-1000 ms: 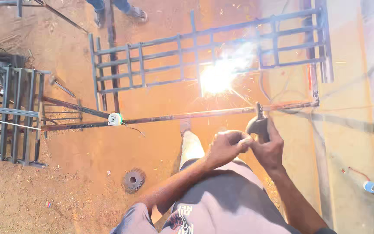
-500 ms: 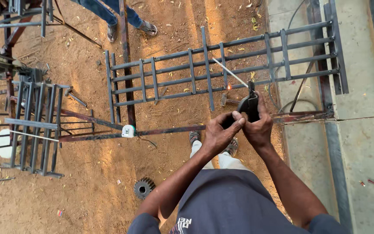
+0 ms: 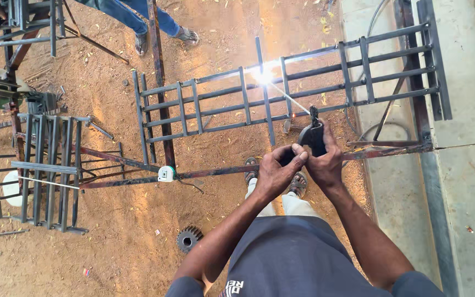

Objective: The person measures sections of a metal frame using a tape measure and performs spot welding on the joints using a welding rod.

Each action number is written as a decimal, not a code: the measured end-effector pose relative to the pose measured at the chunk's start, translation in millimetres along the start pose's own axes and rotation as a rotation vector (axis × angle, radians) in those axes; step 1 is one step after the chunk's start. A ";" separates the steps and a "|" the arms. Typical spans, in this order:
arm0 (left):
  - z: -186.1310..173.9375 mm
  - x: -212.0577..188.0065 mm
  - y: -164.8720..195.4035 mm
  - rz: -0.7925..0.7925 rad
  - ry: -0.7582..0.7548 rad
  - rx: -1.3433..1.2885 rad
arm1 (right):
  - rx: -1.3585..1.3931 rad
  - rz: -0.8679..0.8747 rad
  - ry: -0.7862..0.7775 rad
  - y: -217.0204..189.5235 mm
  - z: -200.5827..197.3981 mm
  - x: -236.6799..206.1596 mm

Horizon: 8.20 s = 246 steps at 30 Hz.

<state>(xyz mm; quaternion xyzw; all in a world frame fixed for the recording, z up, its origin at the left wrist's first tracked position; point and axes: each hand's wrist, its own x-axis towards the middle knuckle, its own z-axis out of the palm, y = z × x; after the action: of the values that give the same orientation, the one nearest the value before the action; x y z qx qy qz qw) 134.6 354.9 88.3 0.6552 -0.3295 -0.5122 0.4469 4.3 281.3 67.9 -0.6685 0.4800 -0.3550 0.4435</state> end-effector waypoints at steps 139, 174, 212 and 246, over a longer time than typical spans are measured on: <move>-62.8 -77.1 -111.4 -0.083 0.030 -0.201 | -0.656 -0.415 -0.020 -39.3 55.1 -122.7; -157.0 -56.9 -161.5 -0.044 -0.103 -0.372 | -1.010 -0.311 -0.067 -63.8 181.0 -139.6; -195.5 -57.3 -155.2 0.030 -0.105 -0.213 | -1.056 -0.274 -0.011 -72.3 219.1 -143.5; -241.6 -69.0 -176.1 -0.050 -0.139 -0.406 | -1.079 -0.289 -0.137 -95.2 261.0 -148.6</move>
<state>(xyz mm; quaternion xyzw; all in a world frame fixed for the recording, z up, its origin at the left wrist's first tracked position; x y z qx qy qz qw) 345.5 543.7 -30.0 0.5227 -0.2332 -0.6228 0.5334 227.7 503.2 56.9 -0.8811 0.4671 -0.0720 0.0160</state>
